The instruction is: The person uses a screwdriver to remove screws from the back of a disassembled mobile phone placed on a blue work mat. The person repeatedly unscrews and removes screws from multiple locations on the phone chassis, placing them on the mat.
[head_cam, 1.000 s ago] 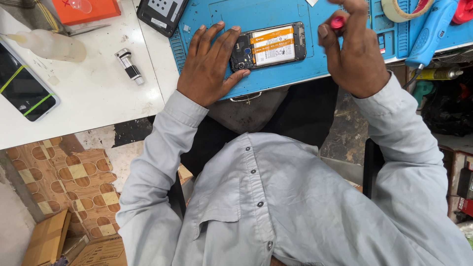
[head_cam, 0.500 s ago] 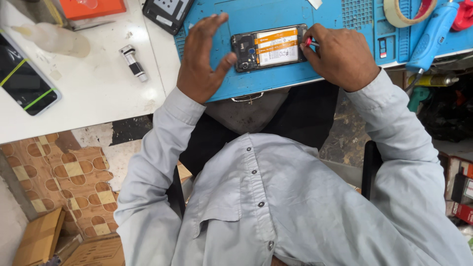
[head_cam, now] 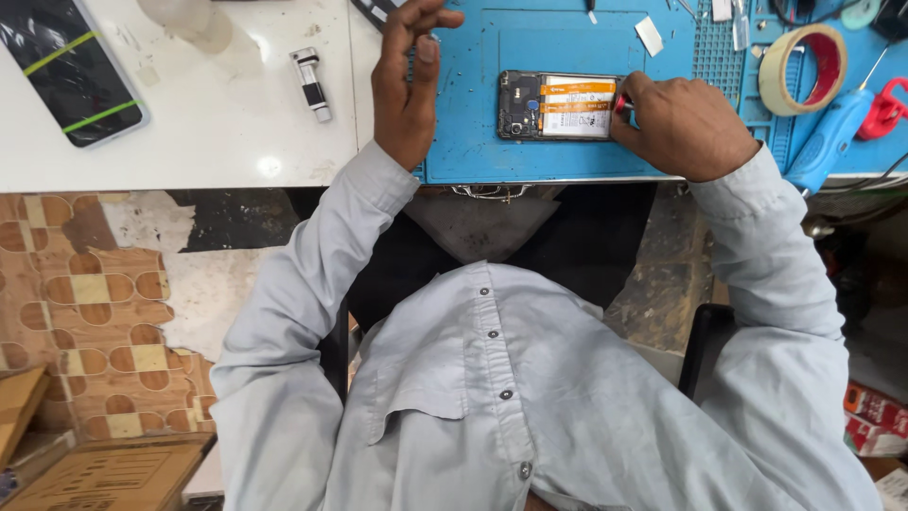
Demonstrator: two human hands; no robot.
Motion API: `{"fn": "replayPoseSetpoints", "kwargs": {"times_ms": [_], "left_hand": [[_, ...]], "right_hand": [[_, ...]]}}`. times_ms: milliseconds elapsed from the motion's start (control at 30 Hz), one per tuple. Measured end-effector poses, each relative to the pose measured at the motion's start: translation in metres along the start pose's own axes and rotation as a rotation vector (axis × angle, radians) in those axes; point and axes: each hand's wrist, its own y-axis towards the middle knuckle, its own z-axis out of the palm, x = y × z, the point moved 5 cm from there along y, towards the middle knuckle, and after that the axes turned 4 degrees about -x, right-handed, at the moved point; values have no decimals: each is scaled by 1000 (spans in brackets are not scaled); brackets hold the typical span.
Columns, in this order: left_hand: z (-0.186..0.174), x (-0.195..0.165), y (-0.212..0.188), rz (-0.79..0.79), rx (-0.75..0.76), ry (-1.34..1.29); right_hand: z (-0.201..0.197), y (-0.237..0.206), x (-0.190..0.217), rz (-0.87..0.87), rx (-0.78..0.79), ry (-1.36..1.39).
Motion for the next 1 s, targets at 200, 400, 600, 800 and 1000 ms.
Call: {"fn": "replayPoseSetpoints", "kwargs": {"times_ms": [200,400,600,800,1000], "left_hand": [[-3,-1,0,9,-18,-10],[-8,-4,0,10,-29,-4],[-9,-6,0,14,-26,21],[-8,-6,2,33,-31,41],[-8,-6,1,35,-30,46]], "right_hand": [[1,2,0,-76,-32,38],[-5,7,-9,13,1,265],[-10,6,-5,8,-24,232],[-6,4,2,5,-49,66],[-4,5,18,0,-38,-151]]}}
